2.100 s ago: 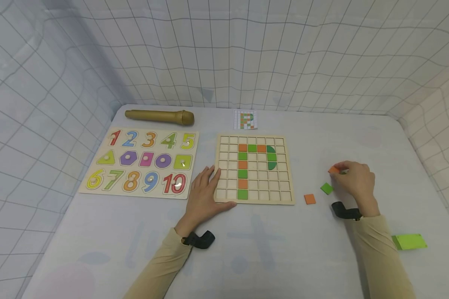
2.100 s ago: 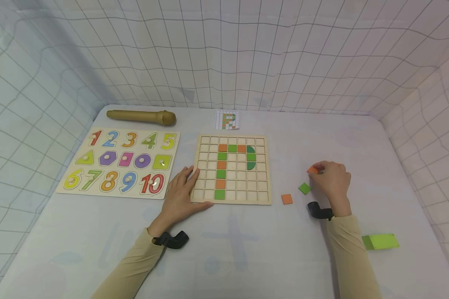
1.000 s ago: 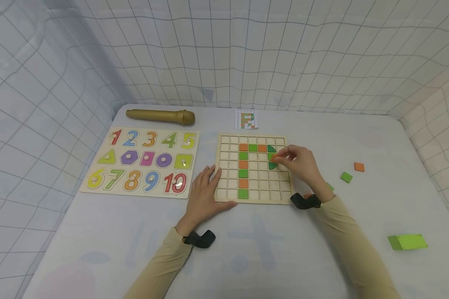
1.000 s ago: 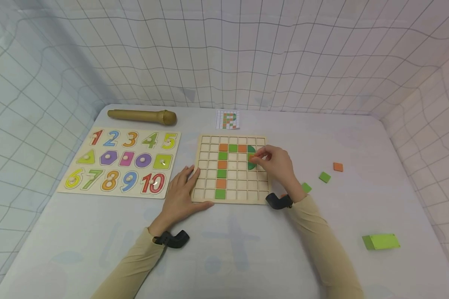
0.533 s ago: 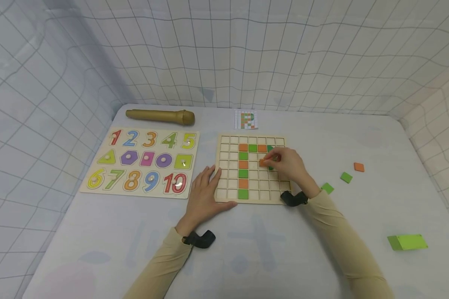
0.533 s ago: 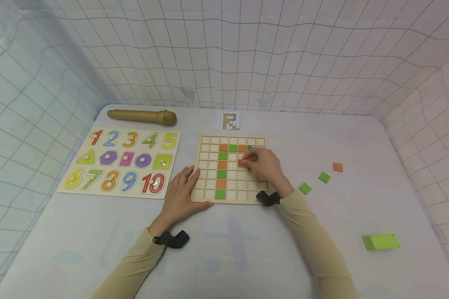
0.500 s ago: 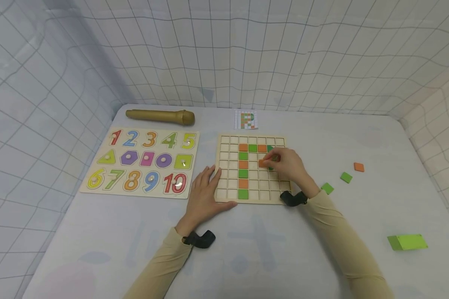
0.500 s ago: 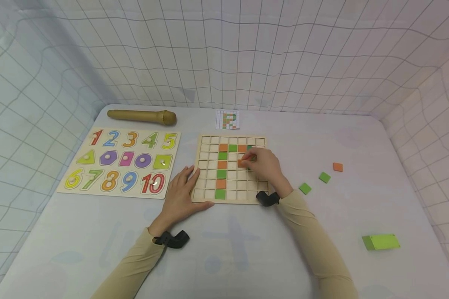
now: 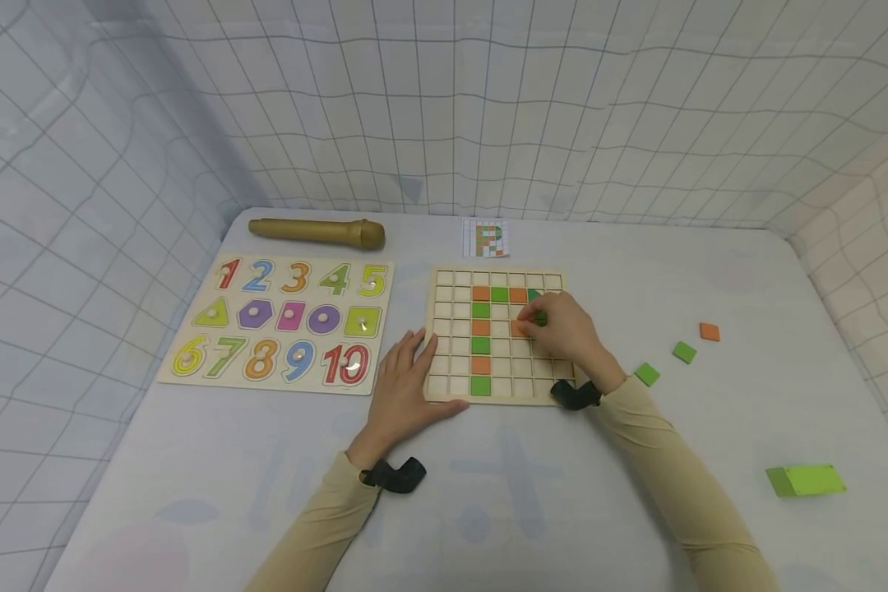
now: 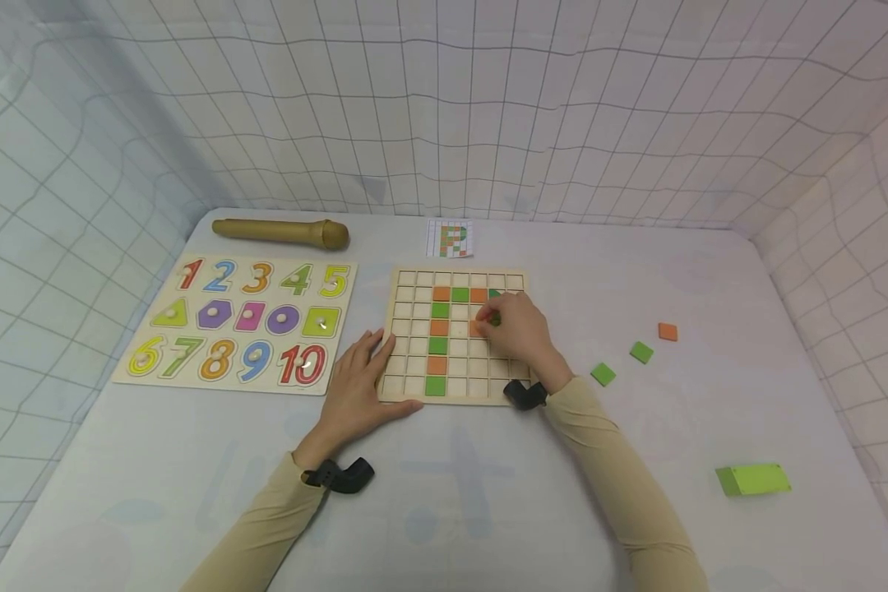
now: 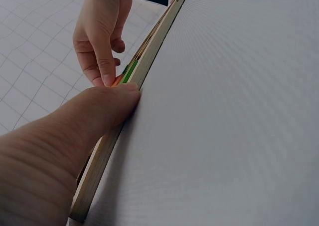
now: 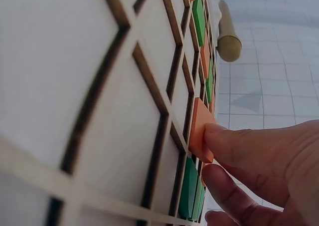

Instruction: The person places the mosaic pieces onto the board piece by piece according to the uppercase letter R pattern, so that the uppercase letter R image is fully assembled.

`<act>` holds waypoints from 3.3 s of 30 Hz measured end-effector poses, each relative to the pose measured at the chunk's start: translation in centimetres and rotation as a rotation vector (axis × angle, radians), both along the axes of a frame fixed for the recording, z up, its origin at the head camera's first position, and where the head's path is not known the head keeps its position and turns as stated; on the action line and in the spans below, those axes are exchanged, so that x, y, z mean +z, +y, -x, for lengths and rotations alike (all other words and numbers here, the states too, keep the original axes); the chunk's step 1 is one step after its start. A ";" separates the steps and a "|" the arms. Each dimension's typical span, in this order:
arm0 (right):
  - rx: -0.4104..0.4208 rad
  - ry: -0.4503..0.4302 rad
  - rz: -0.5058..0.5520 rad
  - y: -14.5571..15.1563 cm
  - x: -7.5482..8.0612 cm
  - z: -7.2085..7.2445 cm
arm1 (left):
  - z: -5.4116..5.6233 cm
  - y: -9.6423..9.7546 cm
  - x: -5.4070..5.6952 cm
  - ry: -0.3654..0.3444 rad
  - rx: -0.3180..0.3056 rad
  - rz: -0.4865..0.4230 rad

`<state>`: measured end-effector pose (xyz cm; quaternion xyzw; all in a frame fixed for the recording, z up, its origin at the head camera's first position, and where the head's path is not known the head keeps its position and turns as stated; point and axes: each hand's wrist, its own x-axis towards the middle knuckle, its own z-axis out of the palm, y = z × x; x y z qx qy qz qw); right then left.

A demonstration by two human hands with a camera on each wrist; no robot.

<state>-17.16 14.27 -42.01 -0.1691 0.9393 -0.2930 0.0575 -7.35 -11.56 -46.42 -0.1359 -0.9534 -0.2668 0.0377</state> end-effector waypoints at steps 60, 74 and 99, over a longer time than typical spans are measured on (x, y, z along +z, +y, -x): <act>-0.402 0.519 0.306 9.3 0.5 -6.1 | 0.0 0.1 0.0 0.047 -0.014 -0.002; -0.506 0.251 0.120 11.8 0.2 -8.5 | 0.0 0.0 -0.2 0.029 -0.009 -0.003; -0.416 0.028 -0.079 13.3 -0.2 -9.9 | 0.0 0.0 0.0 0.024 -0.004 0.003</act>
